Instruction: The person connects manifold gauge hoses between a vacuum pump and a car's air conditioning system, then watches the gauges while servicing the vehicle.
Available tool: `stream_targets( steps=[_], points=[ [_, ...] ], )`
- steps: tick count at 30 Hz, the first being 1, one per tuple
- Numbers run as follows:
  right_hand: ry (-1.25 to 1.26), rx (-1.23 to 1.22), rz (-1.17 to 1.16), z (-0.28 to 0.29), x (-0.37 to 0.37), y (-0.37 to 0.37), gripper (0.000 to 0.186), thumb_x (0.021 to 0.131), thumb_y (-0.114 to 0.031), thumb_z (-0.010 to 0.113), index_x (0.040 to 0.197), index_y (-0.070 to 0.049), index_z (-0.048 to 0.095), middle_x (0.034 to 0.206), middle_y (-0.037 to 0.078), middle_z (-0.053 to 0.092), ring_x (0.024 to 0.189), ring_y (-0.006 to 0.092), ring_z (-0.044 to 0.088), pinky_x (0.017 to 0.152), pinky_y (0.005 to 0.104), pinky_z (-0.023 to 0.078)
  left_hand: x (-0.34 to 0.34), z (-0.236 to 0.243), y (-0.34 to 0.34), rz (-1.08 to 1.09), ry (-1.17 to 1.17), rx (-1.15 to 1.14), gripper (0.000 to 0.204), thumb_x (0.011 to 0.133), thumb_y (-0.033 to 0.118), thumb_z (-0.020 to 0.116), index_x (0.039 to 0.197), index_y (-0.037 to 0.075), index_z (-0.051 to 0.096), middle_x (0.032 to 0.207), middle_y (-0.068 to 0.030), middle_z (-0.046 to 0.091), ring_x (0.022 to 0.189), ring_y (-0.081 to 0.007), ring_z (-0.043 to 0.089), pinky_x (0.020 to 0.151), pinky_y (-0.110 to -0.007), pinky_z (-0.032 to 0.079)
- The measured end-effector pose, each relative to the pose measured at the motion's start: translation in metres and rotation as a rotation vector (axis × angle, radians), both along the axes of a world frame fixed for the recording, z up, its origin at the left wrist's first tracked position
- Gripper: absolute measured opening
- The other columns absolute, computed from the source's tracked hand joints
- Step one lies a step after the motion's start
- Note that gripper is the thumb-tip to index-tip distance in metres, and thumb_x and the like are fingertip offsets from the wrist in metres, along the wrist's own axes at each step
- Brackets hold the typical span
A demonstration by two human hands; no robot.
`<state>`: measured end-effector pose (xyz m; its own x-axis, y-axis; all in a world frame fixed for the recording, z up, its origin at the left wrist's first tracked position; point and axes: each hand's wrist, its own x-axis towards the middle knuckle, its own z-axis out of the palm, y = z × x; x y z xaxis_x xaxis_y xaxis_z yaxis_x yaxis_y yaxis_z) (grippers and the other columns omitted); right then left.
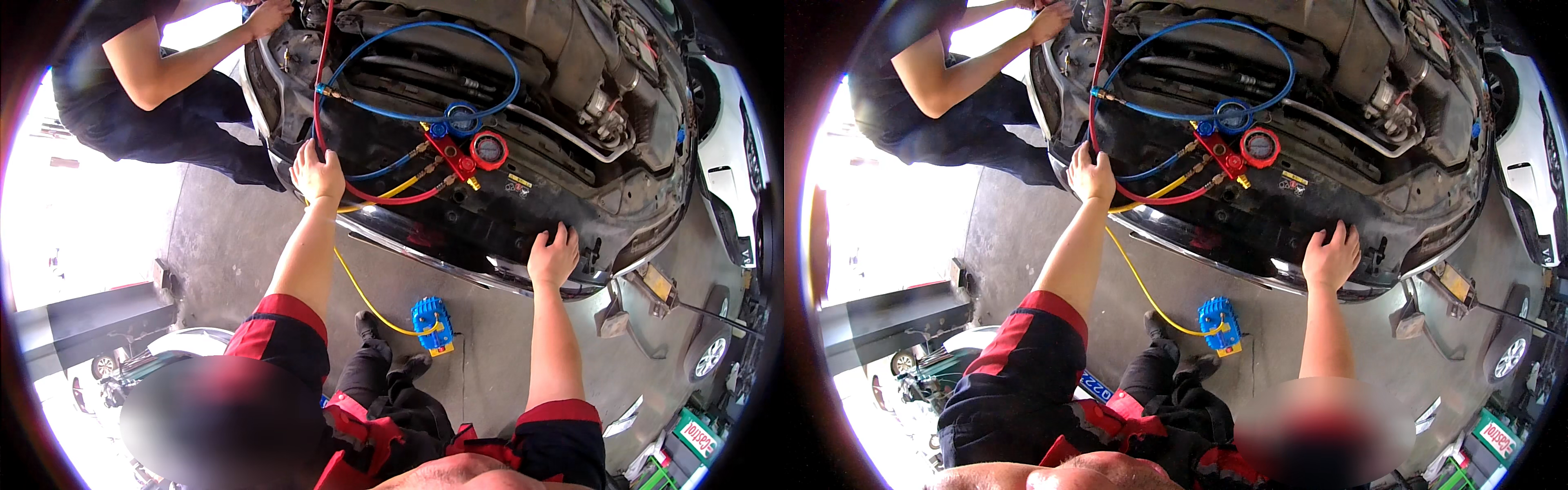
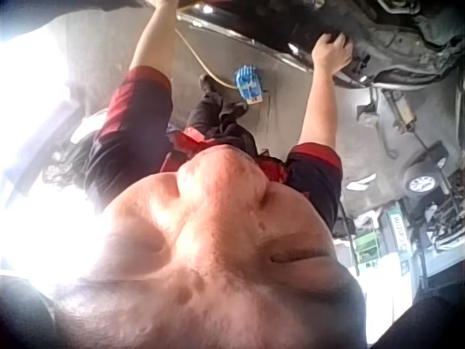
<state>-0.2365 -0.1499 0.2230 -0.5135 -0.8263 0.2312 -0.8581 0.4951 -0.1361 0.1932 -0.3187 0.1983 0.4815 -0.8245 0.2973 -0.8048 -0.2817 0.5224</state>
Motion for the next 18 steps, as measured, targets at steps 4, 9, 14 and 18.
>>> stream_targets(
  steps=[4,9,14,18],
  points=[
    [-0.003,0.001,-0.006,0.0001,-0.0008,0.0007,0.044,0.092,-0.031,0.058,0.127,-0.006,0.062,0.138,0.02,0.054,0.127,0.037,0.052,0.108,0.0491,0.039,-0.0026,0.0036,0.0008,-0.004,0.0,0.002,0.054,0.088,0.037,0.055,0.134,0.01,0.058,0.14,-0.0072,0.058,0.133,-0.0268,0.049,0.117,-0.044,0.028],
    [-0.012,0.008,-0.009,-0.0039,0.0006,-0.0003,0.044,0.092,-0.031,0.058,0.127,-0.006,0.062,0.138,0.019,0.054,0.127,0.0363,0.052,0.108,0.0487,0.039,-0.0005,0.0022,0.0014,0.001,-0.003,0.006,0.054,0.088,0.036,0.054,0.134,0.01,0.059,0.14,-0.0074,0.058,0.132,-0.0267,0.05,0.116,-0.043,0.029],
    [-0.004,0.018,-0.018,0.0006,0.0017,-0.0002,0.044,0.092,-0.031,0.058,0.128,-0.007,0.063,0.138,0.019,0.055,0.128,0.0357,0.052,0.108,0.0481,0.039,-0.0007,0.0027,0.0001,-0.001,-0.008,-0.002,0.054,0.088,0.036,0.054,0.134,0.009,0.059,0.141,-0.0074,0.057,0.132,-0.0267,0.05,0.115,-0.043,0.029],
    [-0.001,0.019,-0.015,0.0034,-0.0004,0.0017,0.044,0.092,-0.031,0.058,0.128,-0.007,0.063,0.137,0.019,0.055,0.127,0.0359,0.052,0.108,0.0484,0.039,-0.0029,0.0018,0.0012,-0.003,-0.05,-0.03,0.052,0.088,0.036,0.056,0.133,0.011,0.06,0.138,-0.0082,0.059,0.128,-0.0298,0.053,0.112,-0.042,0.034]
  ],
)
